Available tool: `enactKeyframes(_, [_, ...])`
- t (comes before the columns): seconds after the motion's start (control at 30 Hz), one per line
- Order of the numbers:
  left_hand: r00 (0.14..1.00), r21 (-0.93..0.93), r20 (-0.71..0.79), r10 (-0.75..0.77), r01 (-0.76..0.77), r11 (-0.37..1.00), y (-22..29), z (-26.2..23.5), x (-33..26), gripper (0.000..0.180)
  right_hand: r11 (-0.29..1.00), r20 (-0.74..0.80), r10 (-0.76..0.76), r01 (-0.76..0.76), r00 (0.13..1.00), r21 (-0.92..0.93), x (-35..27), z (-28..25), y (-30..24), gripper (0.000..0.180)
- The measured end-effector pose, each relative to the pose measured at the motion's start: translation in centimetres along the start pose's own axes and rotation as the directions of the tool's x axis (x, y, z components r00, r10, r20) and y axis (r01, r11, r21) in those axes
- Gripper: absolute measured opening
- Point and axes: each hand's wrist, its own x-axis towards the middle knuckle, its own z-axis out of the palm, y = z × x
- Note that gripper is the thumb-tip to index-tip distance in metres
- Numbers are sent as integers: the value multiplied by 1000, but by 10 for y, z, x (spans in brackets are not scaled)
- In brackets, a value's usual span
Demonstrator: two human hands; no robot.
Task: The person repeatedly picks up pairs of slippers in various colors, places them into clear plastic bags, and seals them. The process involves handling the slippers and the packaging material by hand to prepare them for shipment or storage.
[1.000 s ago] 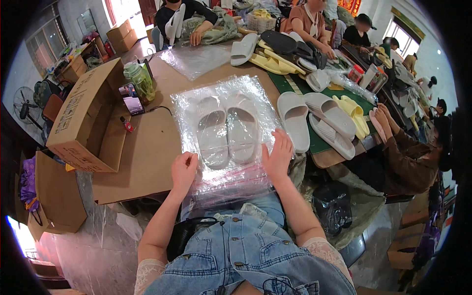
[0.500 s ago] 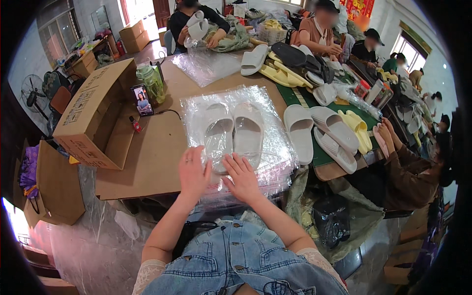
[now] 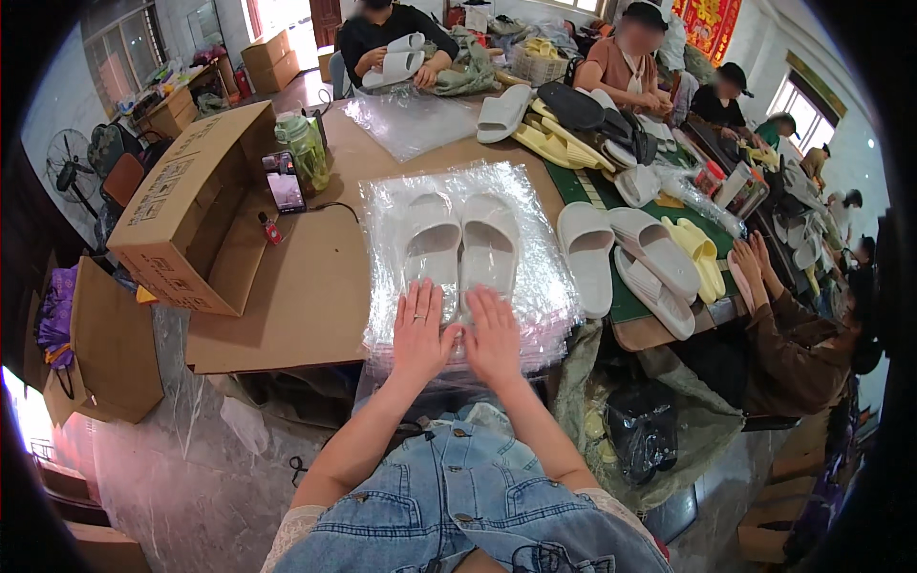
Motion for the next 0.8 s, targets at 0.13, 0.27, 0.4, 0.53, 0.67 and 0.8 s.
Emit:
enactKeyframes(0.13, [1000,6,-11,2,-2,1000,2,-3,-1,68,997,-92,77,-75,993,33,-10,-6,26,63])
enactKeyframes(0.27, [1000,-13,26,-4,5,1000,0,-4,1,71,988,-101,139,-130,985,88,-13,-11,36,65])
enactKeyframes(0.4, [999,-49,33,-11,12,999,2,-4,1,71,983,-122,183,-182,976,16,-17,-12,44,65])
enactKeyframes(0.53, [998,-60,50,-40,43,997,5,-7,3,70,973,-156,218,-226,963,-36,-11,-18,35,66])
enactKeyframes(0.67, [998,-58,41,-54,56,997,5,-7,4,69,986,-100,79,-63,992,151,0,-22,-2,64])
enactKeyframes(0.8, [999,-43,38,-38,39,998,2,-3,2,67,997,42,22,-25,999,71,-4,-3,-14,61])
